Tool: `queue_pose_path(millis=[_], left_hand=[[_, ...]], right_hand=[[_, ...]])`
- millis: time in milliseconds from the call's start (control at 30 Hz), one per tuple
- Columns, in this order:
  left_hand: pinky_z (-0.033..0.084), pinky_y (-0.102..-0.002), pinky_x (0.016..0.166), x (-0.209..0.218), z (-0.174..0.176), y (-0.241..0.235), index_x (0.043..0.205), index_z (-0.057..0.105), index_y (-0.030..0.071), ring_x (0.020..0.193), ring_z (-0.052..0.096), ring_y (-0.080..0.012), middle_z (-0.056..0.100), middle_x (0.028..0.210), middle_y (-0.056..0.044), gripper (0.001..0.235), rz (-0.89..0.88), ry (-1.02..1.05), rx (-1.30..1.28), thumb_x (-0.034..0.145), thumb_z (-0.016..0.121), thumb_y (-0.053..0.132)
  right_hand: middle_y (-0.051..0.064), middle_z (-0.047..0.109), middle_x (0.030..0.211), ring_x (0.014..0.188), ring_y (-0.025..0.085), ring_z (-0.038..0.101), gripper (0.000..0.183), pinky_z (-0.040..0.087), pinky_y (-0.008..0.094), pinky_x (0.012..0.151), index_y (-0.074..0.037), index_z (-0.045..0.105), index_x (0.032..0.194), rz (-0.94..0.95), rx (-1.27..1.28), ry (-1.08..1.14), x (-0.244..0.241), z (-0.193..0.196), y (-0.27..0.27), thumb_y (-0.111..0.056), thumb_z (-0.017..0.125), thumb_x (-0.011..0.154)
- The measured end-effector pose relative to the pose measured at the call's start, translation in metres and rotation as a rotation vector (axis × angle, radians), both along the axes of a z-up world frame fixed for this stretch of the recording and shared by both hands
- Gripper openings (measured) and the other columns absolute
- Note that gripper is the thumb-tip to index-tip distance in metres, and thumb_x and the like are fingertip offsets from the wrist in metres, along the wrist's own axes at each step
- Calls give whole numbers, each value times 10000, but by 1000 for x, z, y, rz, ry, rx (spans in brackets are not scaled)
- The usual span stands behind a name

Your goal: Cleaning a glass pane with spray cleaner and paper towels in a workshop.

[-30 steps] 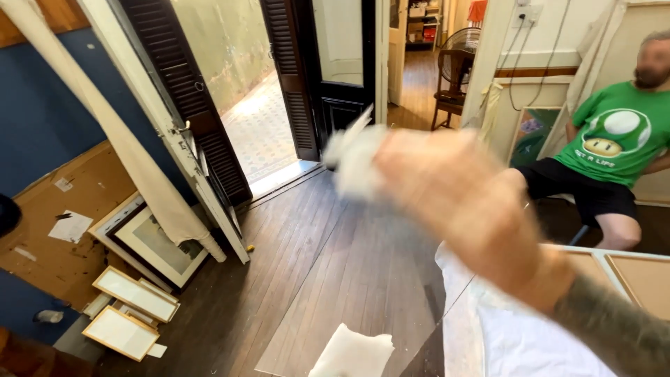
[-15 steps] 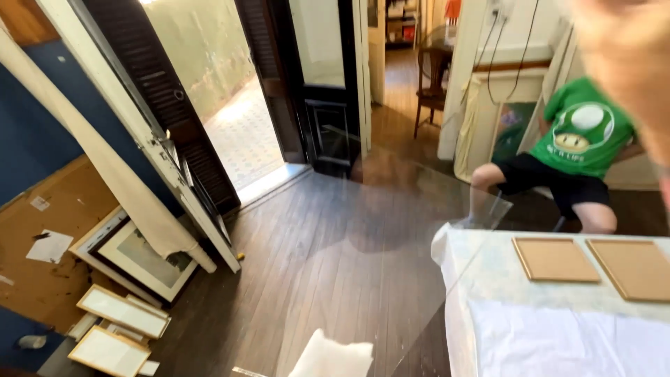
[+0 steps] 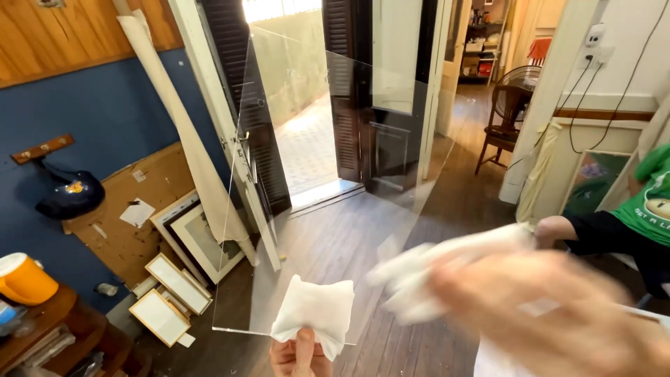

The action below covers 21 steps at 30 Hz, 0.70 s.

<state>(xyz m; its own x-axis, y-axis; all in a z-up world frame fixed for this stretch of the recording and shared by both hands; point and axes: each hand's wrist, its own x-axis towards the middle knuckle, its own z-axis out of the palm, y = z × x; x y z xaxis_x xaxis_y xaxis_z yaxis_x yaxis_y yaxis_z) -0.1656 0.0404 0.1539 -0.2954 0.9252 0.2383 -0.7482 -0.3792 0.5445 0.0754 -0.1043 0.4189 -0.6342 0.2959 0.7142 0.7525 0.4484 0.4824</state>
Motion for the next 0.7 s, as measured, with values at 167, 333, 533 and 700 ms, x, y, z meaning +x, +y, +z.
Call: queue_pose_path(millis=[167, 333, 533, 700], left_hand=[[566, -580, 957, 17, 40, -24, 1255, 633, -176, 1113, 702, -551, 690, 1233, -429, 616, 18, -10, -87, 746, 725, 157], [592, -541, 896, 14, 25, -21, 1201, 675, -99, 1104, 715, -492, 717, 1240, -353, 513, 40, -30, -208, 743, 741, 123], [589, -513, 875, 5, 7, -18, 1319, 641, -44, 1180, 678, -510, 678, 1347, -335, 517, -51, -12, -207, 815, 679, 64], [631, -513, 860, 7, 24, -28, 1183, 719, -21, 1116, 713, -453, 731, 1272, -257, 477, -45, -34, -110, 737, 799, 128]], right_hand=[[148, 661, 1285, 1100, 260, 688, 263, 615, 397, 904, 45, 652, 1251, 239, -29, -197, -41, 5, 36, -88, 534, 1057], [101, 669, 1341, 1257, 210, 650, 297, 595, 213, 806, -41, 570, 1368, 194, 70, 5, 34, 61, 72, -85, 559, 1075], [236, 679, 974, 558, 212, 530, 240, 442, 348, 481, 172, 785, 1429, -282, 43, 356, 34, 91, 34, 87, 573, 1353], [246, 763, 1198, 1083, 380, 664, 184, 630, 443, 937, 106, 783, 1168, 67, 204, -4, 10, 86, 55, 20, 835, 1014]])
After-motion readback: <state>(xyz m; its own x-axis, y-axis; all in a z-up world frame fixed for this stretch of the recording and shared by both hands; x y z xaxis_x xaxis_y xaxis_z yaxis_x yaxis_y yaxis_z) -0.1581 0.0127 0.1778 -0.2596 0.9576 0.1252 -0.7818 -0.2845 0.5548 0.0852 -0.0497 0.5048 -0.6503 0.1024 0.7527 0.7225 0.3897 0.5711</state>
